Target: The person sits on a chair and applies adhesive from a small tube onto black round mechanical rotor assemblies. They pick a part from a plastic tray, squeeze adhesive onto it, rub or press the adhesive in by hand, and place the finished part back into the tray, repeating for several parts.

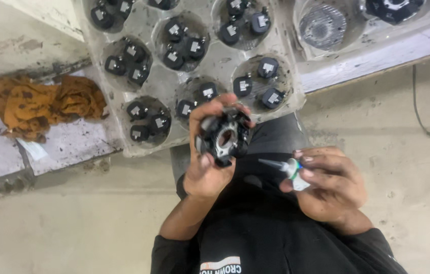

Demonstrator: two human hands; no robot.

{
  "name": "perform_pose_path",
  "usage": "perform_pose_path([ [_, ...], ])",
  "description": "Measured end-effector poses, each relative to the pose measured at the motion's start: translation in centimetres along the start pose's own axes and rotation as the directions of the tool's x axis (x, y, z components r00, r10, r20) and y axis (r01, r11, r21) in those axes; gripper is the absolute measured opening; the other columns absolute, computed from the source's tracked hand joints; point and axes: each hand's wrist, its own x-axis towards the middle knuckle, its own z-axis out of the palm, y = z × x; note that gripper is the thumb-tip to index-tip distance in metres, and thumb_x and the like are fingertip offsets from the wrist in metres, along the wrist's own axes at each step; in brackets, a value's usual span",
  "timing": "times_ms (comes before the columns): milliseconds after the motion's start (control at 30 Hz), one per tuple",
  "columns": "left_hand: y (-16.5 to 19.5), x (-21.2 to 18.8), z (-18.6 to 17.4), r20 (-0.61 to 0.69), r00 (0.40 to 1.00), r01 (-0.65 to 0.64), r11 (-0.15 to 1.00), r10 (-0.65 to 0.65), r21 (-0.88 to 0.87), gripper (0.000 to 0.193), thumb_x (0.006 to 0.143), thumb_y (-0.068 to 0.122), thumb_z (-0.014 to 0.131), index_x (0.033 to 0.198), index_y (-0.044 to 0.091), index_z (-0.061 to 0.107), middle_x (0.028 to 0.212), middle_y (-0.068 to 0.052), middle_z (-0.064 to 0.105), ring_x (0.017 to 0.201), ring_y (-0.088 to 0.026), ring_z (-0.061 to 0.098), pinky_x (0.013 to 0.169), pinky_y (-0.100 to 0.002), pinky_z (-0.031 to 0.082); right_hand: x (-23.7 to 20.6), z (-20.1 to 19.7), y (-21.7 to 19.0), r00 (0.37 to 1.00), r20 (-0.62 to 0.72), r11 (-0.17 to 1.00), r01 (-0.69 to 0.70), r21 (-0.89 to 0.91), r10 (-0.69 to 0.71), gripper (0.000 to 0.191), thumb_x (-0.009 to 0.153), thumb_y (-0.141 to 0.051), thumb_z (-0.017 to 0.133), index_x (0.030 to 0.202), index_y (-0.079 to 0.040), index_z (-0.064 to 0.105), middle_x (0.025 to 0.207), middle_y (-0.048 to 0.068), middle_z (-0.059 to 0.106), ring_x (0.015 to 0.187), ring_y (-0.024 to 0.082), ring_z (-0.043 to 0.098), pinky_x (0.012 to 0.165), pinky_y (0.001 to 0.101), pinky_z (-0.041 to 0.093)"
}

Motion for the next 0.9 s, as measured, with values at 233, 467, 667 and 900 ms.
perform_pose_path([
  [233,0.9,-2.6,-1.0,0.114,0.978,-0.206,0.883,0.174,0.423,0.047,0.111,0.042,0.057,0.129,-0.001,0.058,0.130,-0.023,0.060,0.122,-0.029,0.060,0.111,-0.042,0.047,0.0,1.1,-0.7,0.990,0.130,0.991,0.073,-0.115,-0.058,0.041,0.072,0.002,0.085,0.107,-0.007,0.067,0.107,0.009,0.064,0.107,0.031,0.071,0.090,0.0399,0.063],
  [467,1.5,-2.5,-1.5,0.154,0.966,-0.256,0.830,0.206,0.495,0.043,0.108,0.036,0.059,0.127,-0.003,0.060,0.130,-0.025,0.061,0.121,-0.029,0.061,0.109,-0.040,0.049,-0.8,2.0,-0.7,0.984,0.154,0.978,0.119,-0.170,-0.093,0.038,0.073,0.003,0.087,0.104,-0.006,0.066,0.105,0.008,0.066,0.102,0.029,0.072,0.084,0.0374,0.064],
  [667,1.8,-2.4,-1.4,0.186,0.962,-0.268,0.810,0.198,0.521,0.042,0.107,0.034,0.060,0.128,-0.002,0.060,0.130,-0.025,0.062,0.121,-0.028,0.062,0.109,-0.038,0.049,-0.6,2.8,-0.9,0.982,0.140,0.953,0.156,-0.258,-0.123,0.033,0.074,0.005,0.088,0.098,-0.005,0.069,0.101,0.009,0.067,0.100,0.029,0.073,0.081,0.0357,0.064],
  [900,1.3,-2.5,-1.3,0.172,0.966,-0.255,0.812,0.192,0.525,0.042,0.108,0.035,0.060,0.128,-0.002,0.061,0.130,-0.024,0.063,0.121,-0.027,0.062,0.109,-0.038,0.049,-0.2,1.7,-1.2,0.950,0.271,0.921,0.239,-0.308,-0.156,0.034,0.075,0.004,0.086,0.104,-0.005,0.073,0.103,0.008,0.067,0.103,0.028,0.071,0.088,0.0381,0.065],
])
